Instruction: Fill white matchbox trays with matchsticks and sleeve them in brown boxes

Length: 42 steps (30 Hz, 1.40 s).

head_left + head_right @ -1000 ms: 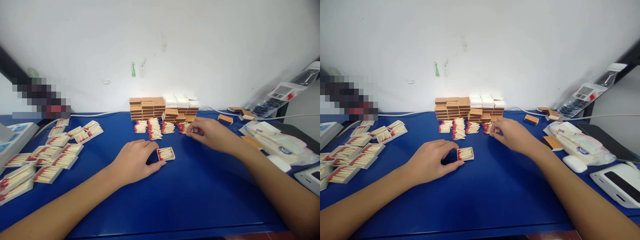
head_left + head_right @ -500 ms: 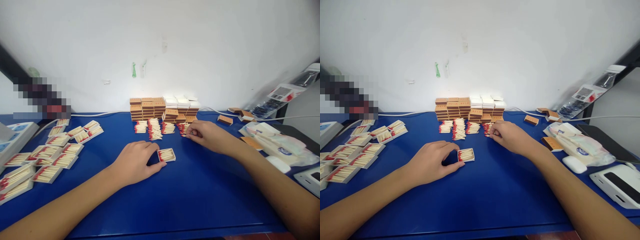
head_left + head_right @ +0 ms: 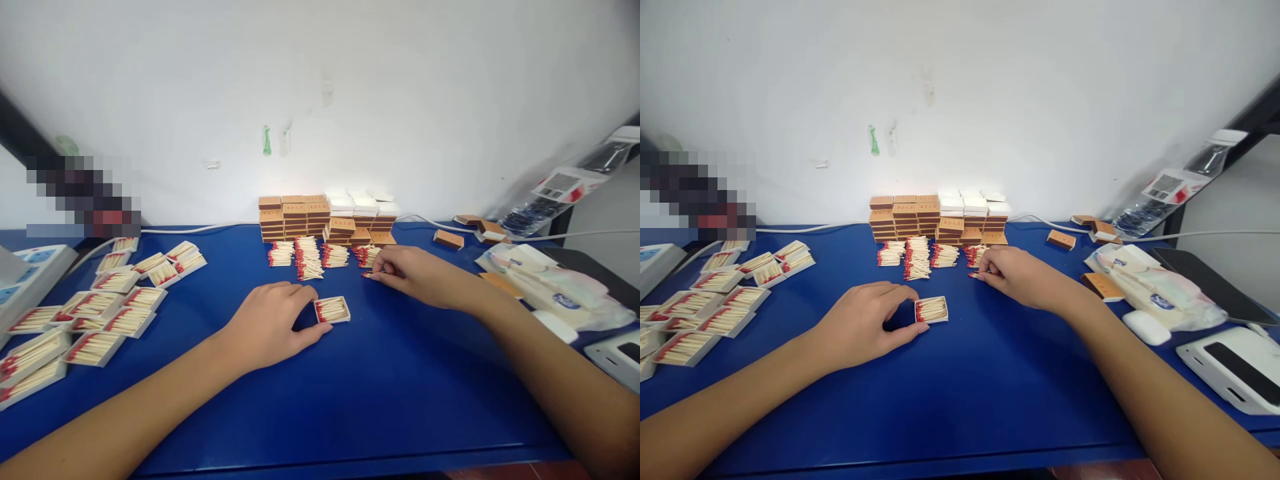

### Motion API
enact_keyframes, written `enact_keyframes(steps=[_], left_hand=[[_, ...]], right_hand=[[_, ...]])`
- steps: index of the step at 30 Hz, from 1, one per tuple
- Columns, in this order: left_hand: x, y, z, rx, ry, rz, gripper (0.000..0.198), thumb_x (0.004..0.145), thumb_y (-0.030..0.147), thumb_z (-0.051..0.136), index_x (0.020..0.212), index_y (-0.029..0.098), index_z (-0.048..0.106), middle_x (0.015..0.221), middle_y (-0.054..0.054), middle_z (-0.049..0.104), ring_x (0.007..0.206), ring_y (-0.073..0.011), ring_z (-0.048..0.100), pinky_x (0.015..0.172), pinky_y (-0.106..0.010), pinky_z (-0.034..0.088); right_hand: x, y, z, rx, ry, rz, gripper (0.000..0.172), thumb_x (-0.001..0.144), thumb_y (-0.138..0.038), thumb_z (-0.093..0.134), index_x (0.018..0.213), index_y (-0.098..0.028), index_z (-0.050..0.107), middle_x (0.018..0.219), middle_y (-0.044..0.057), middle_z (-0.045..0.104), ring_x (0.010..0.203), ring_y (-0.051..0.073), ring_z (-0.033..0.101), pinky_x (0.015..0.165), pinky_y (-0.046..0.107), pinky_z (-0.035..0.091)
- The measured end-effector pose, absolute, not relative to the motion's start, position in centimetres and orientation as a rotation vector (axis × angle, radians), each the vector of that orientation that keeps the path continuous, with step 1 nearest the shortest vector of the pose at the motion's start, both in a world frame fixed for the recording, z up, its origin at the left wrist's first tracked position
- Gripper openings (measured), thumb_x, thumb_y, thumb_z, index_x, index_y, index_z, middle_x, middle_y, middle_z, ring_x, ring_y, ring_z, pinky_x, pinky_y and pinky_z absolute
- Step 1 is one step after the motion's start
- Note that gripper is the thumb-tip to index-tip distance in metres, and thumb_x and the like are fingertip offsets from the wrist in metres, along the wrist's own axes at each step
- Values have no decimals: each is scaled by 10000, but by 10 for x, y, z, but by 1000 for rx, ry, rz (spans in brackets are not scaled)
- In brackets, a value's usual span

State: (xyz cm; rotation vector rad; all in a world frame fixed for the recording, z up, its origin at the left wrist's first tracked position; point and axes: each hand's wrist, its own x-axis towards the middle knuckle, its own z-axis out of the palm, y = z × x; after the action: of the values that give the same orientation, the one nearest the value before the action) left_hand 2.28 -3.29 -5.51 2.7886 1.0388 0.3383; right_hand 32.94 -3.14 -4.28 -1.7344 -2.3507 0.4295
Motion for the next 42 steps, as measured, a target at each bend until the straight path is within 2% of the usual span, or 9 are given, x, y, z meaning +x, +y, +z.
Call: enact_keyframes(steps=[9,15,20,24,28,35,38,42], left_hand=[[23,-33,-56,2790,1017,378,349,986,520,661,1123,202,705,879,-16,733,757,-211,681,675,-336,454],[25,-33,-59,2815,992,403,360,987,523,659,1142,200,699,887,-15,737,791,-227,690,697,-359,469],[26,-34,-61,2830,939,423,332,986,503,662,1106,196,698,905,-19,747,823,-232,701,718,-368,484],[26,-35,-63,2841,909,448,315,987,492,663,1082,193,696,930,-26,756,861,-239,712,750,-375,502],[25,-36,-63,2846,907,457,328,990,498,658,1100,192,698,918,-25,754,845,-237,710,746,-376,506],[25,-37,-60,2847,923,434,345,1001,509,639,1125,193,697,910,-30,752,823,-225,702,736,-363,509],[25,-37,-59,2832,937,404,353,1001,520,633,1133,199,697,920,-32,756,831,-224,703,731,-360,510],[24,-37,-57,2823,961,381,346,1000,515,637,1143,206,697,929,-26,758,836,-226,702,724,-360,501]], right_hand=[[326,-40,-34,-1627,-2343,538,352,1045,-516,488,875,-228,598,806,38,646,702,193,550,645,327,398],[295,-58,-30,-1462,-2328,705,321,1050,-497,534,912,-225,633,814,15,632,705,174,531,632,313,395],[270,-75,-31,-1378,-2348,725,252,1078,-432,533,940,-232,603,887,12,645,747,168,549,665,309,404],[262,-81,-31,-1383,-2410,697,239,1084,-382,532,913,-228,596,955,28,665,787,172,583,700,315,418],[267,-77,-29,-1384,-2394,641,257,1083,-400,529,931,-230,647,924,29,676,764,174,590,679,314,413],[324,-46,-31,-1588,-2332,136,227,1017,-370,540,933,-224,692,787,42,656,702,205,575,642,334,380],[344,-34,-39,-1730,-2355,179,195,949,-391,610,907,-224,703,796,53,672,696,214,586,626,333,385],[344,-29,-45,-1749,-2368,337,220,956,-417,605,896,-227,698,787,45,684,678,203,593,622,328,387]])
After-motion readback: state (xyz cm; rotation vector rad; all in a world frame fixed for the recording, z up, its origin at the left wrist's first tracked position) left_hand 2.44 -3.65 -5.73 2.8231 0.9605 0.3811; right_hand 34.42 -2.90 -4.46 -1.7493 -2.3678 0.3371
